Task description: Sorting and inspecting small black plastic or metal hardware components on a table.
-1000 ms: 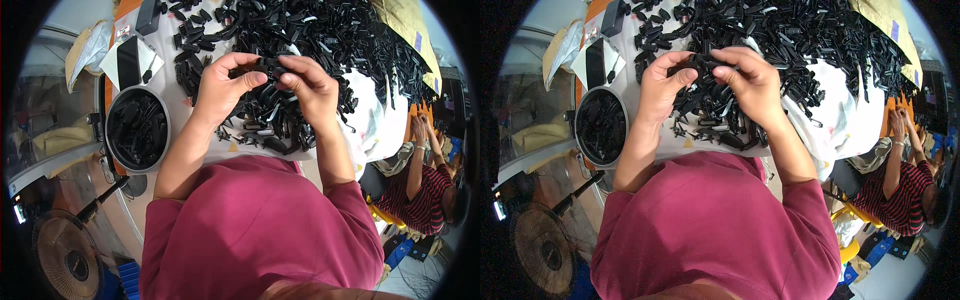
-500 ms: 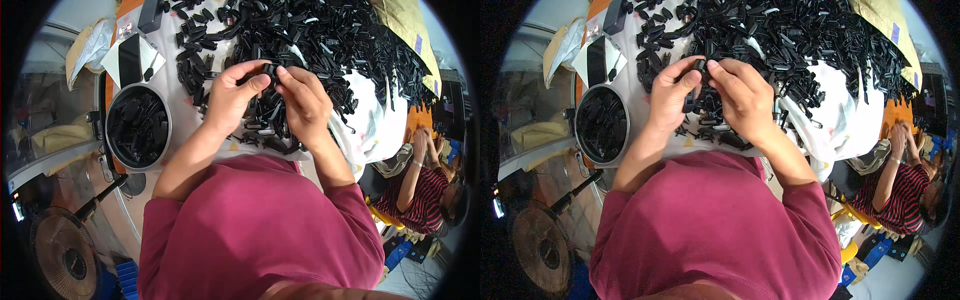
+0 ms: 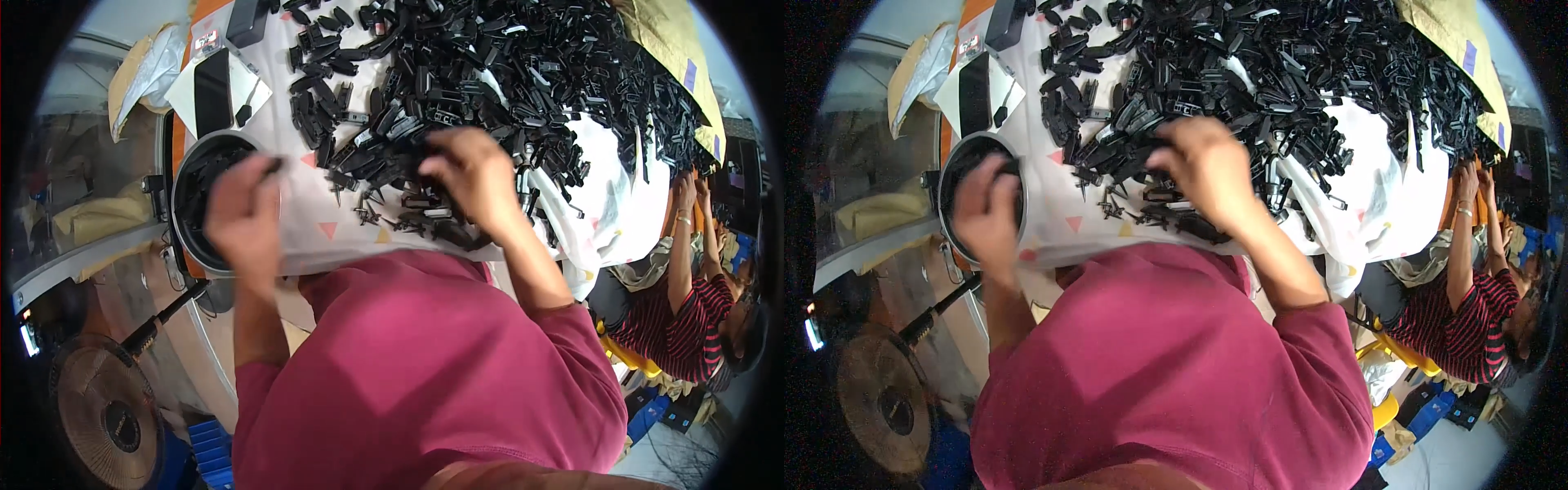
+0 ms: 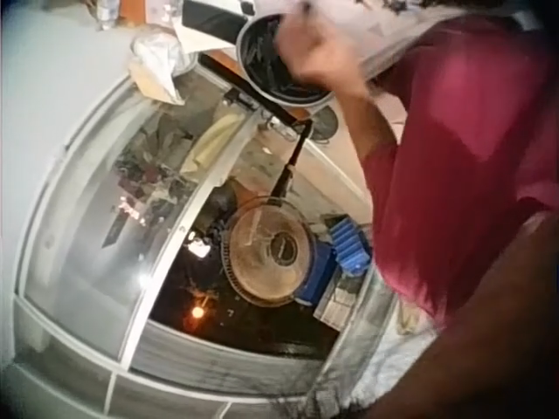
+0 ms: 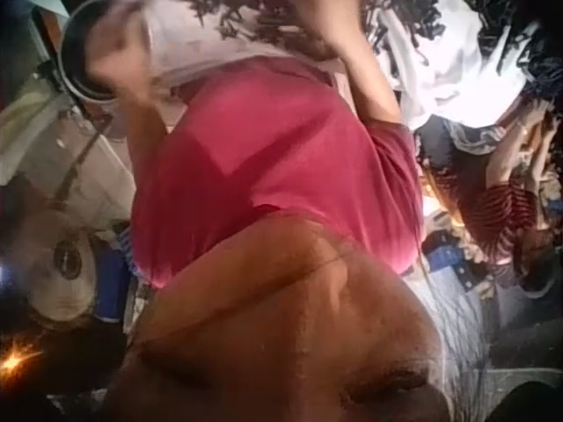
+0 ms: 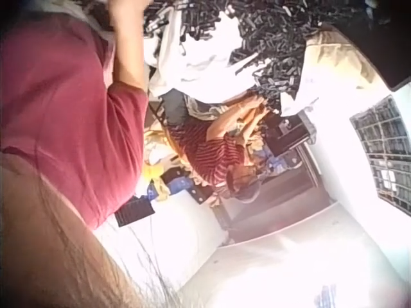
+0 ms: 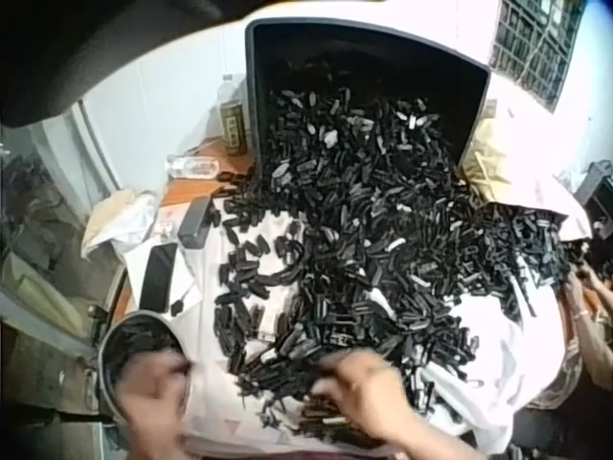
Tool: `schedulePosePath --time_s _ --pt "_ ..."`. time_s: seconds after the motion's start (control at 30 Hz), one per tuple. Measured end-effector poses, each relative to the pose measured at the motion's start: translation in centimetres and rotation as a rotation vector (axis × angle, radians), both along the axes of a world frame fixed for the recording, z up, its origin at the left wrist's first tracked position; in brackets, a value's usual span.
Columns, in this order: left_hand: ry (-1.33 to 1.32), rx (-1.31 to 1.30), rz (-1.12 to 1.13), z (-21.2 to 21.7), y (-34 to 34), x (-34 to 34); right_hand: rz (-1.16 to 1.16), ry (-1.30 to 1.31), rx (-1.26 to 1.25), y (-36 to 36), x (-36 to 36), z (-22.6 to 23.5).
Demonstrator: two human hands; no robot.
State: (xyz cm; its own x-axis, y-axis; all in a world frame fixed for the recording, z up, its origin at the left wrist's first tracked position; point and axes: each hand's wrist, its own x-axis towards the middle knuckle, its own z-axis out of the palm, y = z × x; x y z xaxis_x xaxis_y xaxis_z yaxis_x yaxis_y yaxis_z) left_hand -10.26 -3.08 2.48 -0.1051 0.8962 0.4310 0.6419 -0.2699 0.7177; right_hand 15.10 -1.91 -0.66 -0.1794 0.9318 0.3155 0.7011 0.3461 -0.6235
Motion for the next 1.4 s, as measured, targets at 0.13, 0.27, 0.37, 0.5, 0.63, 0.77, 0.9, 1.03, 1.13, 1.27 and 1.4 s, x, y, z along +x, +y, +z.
schedulePosePath --time_s 0.13,0.27,0.37,0.5,0.63,0.77,0.9,1.03,1.13,1.27,1.4 --pt "0.480 0.043 0.222 -1.0 1.5 -5.5 -0.092 -0.403 0.038 3.7 1.3 -0.6" --pt "0.693 0.095 0.264 -1.6 2.0 -4.8 -0.142 -0.394 0.050 4.9 1.1 -0.6" --pt "0.718 0.258 0.234 -1.4 2.8 -1.7 -0.126 -0.412 0.133 6.1 1.5 -1.4" --pt "0.442 0.052 -0.110 -4.3 4.9 5.3 -0.091 -0.574 0.039 6.8 1.2 -1.4" --pt "0.508 -0.209 -0.137 -5.2 6.6 8.1 -0.188 -0.298 -0.034 5.6 1.6 -0.3" --pt "-0.243 -0.345 -0.288 -4.7 6.9 8.2 -0.089 0.893 -0.474 4.4 2.2 1.3" --pt "-0.996 -0.820 -0.597 -2.2 6.4 7.9 0.100 1.393 -0.556 4.0 1.7 2.0" --pt "-1.086 -0.691 -0.790 -0.2 5.0 8.4 0.141 1.530 -0.657 3.0 0.7 4.3" --pt "-0.796 -0.712 -0.648 0.7 4.6 8.0 0.155 1.452 -0.610 2.6 0.6 4.6" --pt "-0.258 -0.009 -0.575 0.0 4.8 8.4 0.167 1.524 -0.661 2.0 0.6 5.1" --pt "-0.202 -0.036 -0.580 1.0 4.2 8.6 -0.025 1.367 -0.624 1.8 -0.4 5.7"
